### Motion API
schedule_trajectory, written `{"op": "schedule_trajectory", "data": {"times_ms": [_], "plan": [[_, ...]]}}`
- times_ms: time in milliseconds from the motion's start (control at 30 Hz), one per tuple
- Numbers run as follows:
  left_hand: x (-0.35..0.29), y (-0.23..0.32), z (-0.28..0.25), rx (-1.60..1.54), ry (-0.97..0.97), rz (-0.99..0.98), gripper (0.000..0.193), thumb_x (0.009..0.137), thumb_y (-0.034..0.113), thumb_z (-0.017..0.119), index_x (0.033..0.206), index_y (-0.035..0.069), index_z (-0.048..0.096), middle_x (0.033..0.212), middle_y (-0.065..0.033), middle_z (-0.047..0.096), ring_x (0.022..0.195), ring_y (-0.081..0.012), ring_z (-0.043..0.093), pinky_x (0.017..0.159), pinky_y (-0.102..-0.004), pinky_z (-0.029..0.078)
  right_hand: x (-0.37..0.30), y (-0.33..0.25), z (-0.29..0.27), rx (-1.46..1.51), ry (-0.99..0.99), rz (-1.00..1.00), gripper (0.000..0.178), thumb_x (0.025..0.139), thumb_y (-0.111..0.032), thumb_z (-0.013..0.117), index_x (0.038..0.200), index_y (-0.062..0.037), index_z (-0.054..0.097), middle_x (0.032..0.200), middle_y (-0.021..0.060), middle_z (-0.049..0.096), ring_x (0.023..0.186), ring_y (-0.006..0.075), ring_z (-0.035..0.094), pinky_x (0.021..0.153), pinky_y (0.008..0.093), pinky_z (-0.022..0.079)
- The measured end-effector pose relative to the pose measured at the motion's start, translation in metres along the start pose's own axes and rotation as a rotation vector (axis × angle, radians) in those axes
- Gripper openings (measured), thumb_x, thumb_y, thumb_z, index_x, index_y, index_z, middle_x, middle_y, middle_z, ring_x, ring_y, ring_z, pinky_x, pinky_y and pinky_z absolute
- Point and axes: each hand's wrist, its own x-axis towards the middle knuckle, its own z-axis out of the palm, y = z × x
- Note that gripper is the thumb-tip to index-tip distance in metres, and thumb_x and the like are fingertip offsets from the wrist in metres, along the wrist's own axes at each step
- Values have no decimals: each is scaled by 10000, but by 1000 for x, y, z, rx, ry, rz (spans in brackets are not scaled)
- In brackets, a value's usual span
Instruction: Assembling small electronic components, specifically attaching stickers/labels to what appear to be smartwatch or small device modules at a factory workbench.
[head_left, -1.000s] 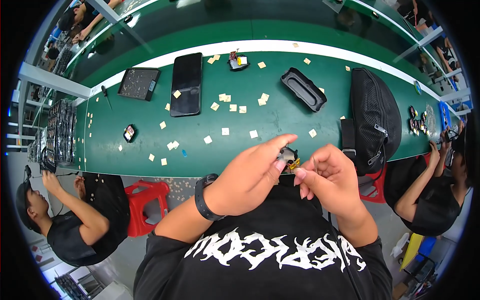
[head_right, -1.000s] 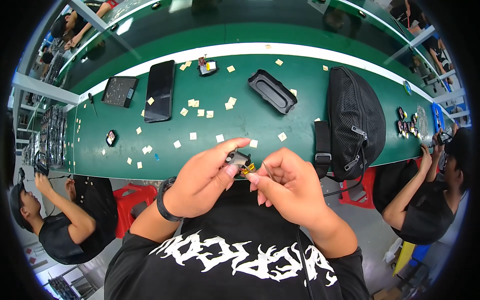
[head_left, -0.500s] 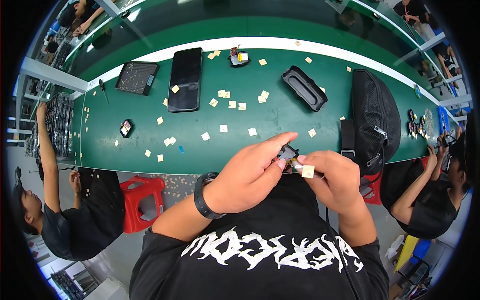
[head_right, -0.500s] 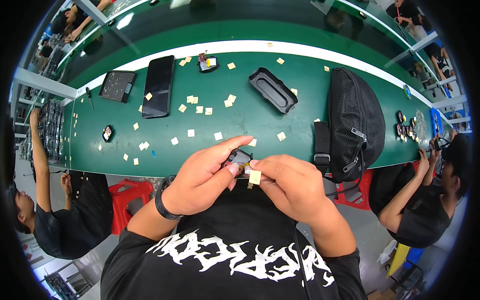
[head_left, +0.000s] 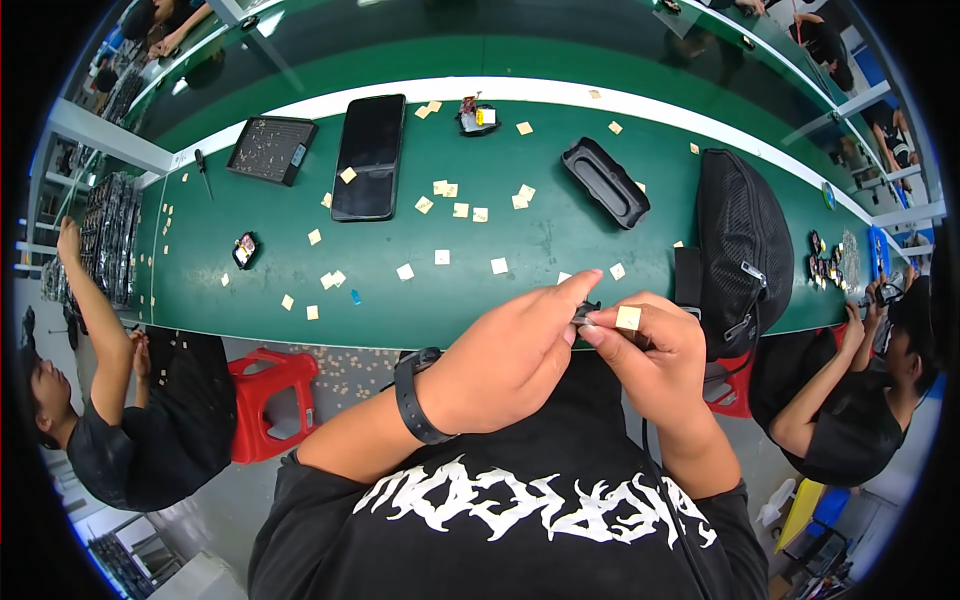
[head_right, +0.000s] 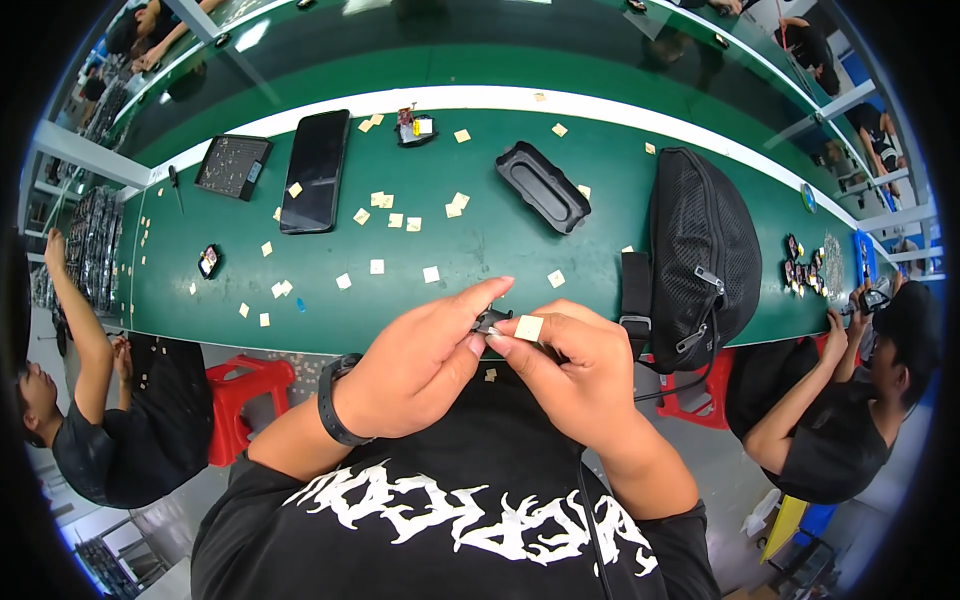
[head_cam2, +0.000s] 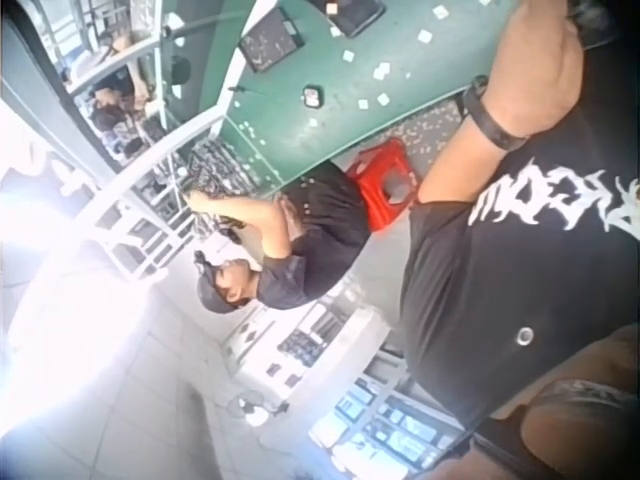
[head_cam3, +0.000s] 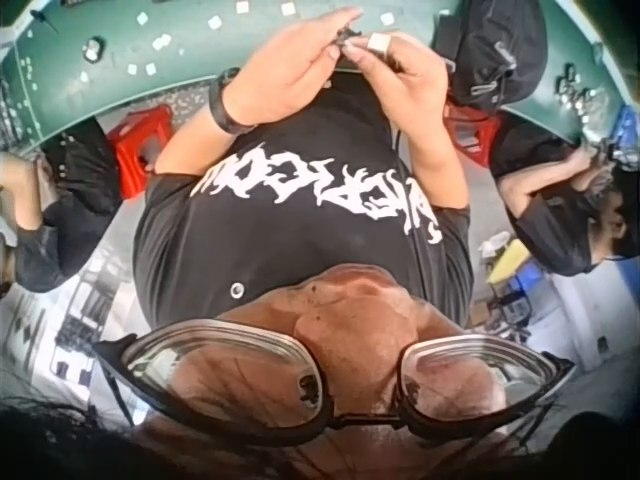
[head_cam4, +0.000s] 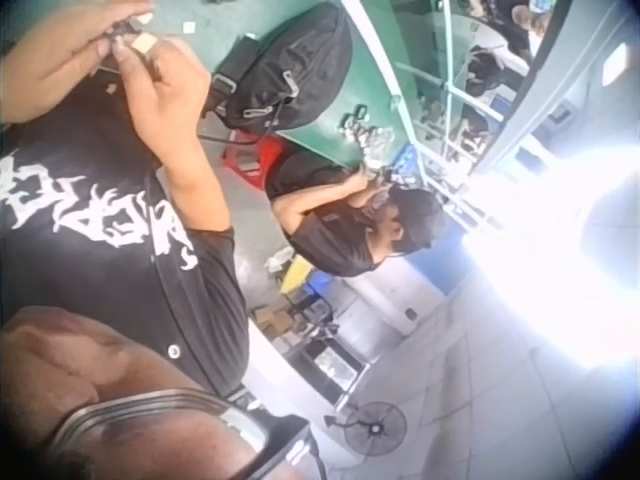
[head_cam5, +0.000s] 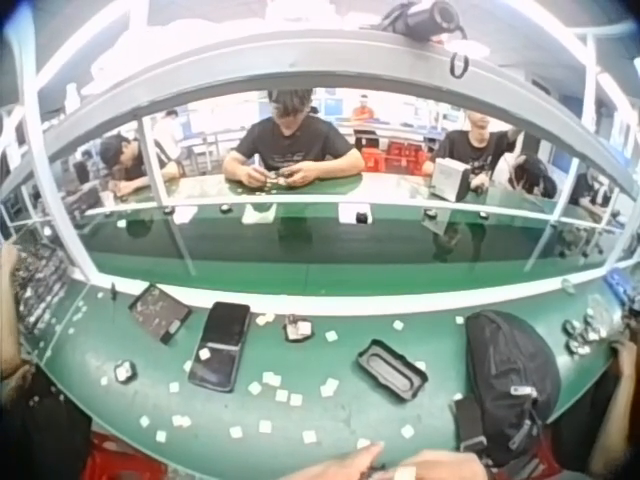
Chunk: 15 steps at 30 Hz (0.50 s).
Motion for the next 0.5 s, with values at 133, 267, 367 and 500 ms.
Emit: {"op": "schedule_trajectory", "data": {"times_ms": [133,267,367,500], "plan": [[-1,1,-2,63,-90,-8,557,949,-44,501,1490,-24,371,1178,-221,620,1031,-383,627,902,-406,507,-2,0,-2,240,-19,304,109,828,-22,806,898,26,737,704,-5,583,622,31,513,530,211,390],[-4,0,-3,75,-137,15,555,952,-42,506,1489,-35,365,1226,-236,606,1070,-392,625,937,-417,497,3,7,-2,524,12,451,193,799,11,825,843,-6,638,730,-46,540,632,11,486,543,188,390],[-5,-7,-1,52,-129,75,546,962,-19,510,1487,-44,361,1170,-229,616,1017,-403,622,902,-410,508,8,2,0,546,-16,502,258,805,37,807,842,-46,566,787,-41,534,641,3,485,563,175,415],[-4,-9,-2,-117,-146,-49,553,986,27,498,1514,-28,341,1047,-129,628,858,-233,624,777,-319,514,8,6,7,603,9,484,194,825,13,794,917,-22,627,787,-42,540,634,8,490,540,190,401]]}}
